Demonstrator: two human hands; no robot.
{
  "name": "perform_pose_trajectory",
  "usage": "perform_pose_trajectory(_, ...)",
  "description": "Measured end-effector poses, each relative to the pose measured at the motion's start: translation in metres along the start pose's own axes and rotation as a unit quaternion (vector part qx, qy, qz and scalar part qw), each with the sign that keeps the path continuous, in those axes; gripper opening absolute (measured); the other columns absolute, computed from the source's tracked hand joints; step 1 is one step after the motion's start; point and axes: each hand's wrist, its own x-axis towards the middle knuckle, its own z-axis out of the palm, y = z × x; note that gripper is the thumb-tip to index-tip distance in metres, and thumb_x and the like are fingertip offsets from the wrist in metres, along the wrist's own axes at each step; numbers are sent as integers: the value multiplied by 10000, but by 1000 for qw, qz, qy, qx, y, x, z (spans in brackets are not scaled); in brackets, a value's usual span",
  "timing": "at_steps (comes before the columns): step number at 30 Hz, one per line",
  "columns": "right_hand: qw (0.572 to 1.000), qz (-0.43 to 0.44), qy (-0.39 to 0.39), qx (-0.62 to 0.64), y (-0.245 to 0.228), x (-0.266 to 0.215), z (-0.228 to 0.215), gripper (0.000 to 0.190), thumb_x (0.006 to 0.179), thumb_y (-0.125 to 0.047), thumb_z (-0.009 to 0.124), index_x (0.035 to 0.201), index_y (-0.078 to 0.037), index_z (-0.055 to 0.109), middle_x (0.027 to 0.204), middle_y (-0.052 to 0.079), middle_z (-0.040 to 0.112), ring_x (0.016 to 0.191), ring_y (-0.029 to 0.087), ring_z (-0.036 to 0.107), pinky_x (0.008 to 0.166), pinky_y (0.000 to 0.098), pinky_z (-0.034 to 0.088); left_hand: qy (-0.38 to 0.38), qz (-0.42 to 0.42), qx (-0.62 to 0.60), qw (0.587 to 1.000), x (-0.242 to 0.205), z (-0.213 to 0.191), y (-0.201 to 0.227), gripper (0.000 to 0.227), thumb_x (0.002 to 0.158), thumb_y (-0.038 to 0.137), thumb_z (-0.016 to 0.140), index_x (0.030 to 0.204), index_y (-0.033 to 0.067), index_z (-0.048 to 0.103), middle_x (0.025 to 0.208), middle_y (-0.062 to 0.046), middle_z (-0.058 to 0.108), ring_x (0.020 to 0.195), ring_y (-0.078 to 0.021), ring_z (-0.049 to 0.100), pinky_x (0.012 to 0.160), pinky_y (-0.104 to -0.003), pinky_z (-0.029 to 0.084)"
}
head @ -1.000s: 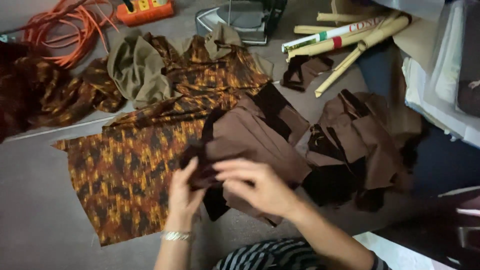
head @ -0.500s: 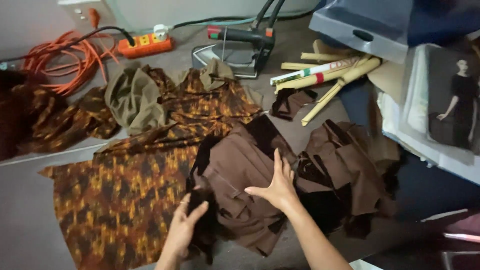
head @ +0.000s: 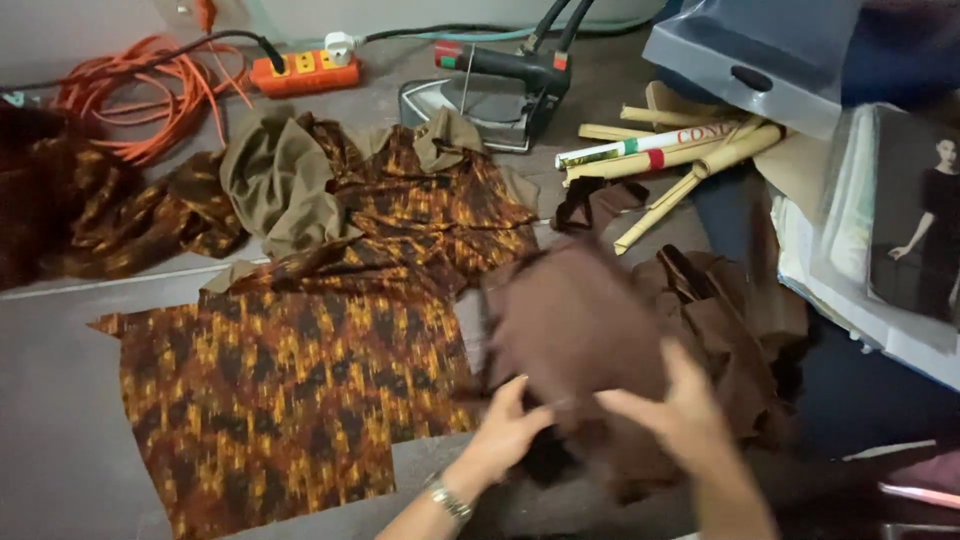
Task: The person folds a piece of brown fabric and places it on a patterned textile. They then use a yellow ruler to measure the brown fabric and mark it with a small white piece of chalk. The person also handles a small container of chalk pieces.
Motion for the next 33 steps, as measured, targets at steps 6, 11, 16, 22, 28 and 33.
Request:
perform_pose_trajectory(6,969,-115,202,-87,14,8,-108,702,697,-186,747,1337,8,533,1231,190,599,1099,281,537,882,414,398,-151,20,70,986,15,53,97,545,858,243,586,1373,118,460,1459,-62,455,1358,-152,389,1138,-305,249)
perform_pose_trajectory(11,971,-157,142,-110,59,85,-99,836,752,-236,645,1457,33,285,1455,231,373,1330,327,364,1087,419,273,-22,-6,-108,994,21,2,92,401,888,110,532,1284,127,591,1359,-106,578,1256,-240,530,1072,-355,379)
perform_pose_trajectory(16,891,-320,221,-235,98,114,-106,804,888,-274,648,1411,238,314,1410,471,327,1323,542,295,1097,504,199,108,-61,-287,950,-13,-43,118,466,895,236,531,1341,108,570,1368,-174,571,1171,-300,589,913,-358,511)
perform_pose_trajectory(22,766,-551,289,-159,21,27,-16,340,1061,53,654,1353,185,539,1276,362,530,1166,500,480,1040,522,356,170,-1,-347,922,-54,-66,134,448,916,224,500,1340,88,553,1389,-154,554,1215,-264,556,1014,-331,451)
perform_pose_trajectory(28,891,-447,-81,28,-15,-48,128,38,838,-86,717,865,-84,744,884,75,740,908,215,701,824,328,528,195,78,-331,920,-88,-95,128,446,968,214,492,1388,67,522,1263,-235,607,1146,-311,598,964,-484,498)
perform_pose_trajectory(33,927,-286,-193,149,-21,-79,201,173,880,-100,678,1033,-21,696,998,119,712,911,157,684,805,301,569,212,110,-296,925,-130,-145,143,471,1001,242,429,1435,61,453,1286,-221,595,1168,-281,574,987,-465,484)
